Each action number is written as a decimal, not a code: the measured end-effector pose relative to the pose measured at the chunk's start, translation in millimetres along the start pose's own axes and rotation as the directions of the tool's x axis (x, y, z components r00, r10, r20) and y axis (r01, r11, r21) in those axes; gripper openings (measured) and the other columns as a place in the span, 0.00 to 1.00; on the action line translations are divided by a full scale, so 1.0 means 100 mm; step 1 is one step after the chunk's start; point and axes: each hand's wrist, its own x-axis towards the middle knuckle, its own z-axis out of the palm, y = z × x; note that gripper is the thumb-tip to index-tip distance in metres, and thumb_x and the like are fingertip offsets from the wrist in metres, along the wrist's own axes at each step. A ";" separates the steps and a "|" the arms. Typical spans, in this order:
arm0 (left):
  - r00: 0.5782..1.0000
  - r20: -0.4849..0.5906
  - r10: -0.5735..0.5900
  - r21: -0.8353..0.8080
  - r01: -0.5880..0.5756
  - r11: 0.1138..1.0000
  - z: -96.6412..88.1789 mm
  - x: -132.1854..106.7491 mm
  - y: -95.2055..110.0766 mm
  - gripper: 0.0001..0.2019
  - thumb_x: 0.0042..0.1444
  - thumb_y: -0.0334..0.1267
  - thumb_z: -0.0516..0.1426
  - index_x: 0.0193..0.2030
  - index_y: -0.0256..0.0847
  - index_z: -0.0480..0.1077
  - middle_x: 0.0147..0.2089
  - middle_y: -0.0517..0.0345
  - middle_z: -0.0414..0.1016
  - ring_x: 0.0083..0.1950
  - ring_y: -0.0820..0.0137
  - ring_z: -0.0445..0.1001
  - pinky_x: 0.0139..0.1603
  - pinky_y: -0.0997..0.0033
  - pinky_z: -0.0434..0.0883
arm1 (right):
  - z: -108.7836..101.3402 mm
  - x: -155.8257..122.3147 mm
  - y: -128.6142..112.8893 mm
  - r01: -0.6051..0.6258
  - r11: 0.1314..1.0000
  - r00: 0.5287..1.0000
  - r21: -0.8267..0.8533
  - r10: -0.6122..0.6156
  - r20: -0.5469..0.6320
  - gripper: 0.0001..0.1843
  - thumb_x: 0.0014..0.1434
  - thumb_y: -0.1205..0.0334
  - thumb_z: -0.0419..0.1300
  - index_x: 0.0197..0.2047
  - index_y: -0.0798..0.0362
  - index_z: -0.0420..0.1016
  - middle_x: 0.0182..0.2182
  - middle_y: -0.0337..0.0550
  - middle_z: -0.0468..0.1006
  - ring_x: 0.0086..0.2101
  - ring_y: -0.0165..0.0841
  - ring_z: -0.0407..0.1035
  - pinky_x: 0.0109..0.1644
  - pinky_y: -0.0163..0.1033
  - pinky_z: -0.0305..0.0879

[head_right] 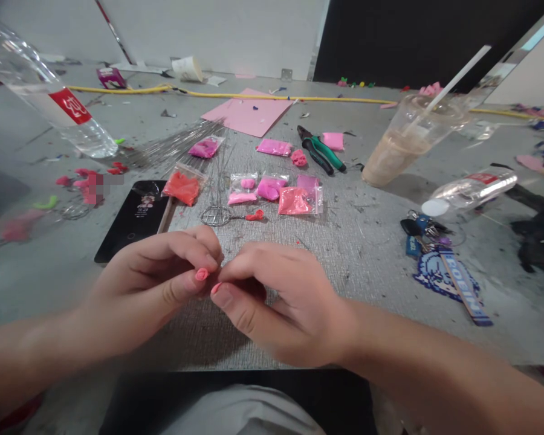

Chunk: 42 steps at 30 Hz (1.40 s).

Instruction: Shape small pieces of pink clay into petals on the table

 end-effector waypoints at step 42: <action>0.999 0.027 0.021 0.089 -0.023 0.996 0.01 0.03 0.02 0.02 0.62 0.31 0.66 0.39 0.42 0.81 0.35 0.55 0.74 0.36 0.71 0.74 0.36 0.71 0.76 | 0.00 0.00 -0.02 -0.030 0.999 0.999 -0.035 0.030 0.017 0.04 0.69 0.66 0.60 0.39 0.52 0.71 0.29 0.38 0.75 0.29 0.27 0.69 0.34 0.33 0.69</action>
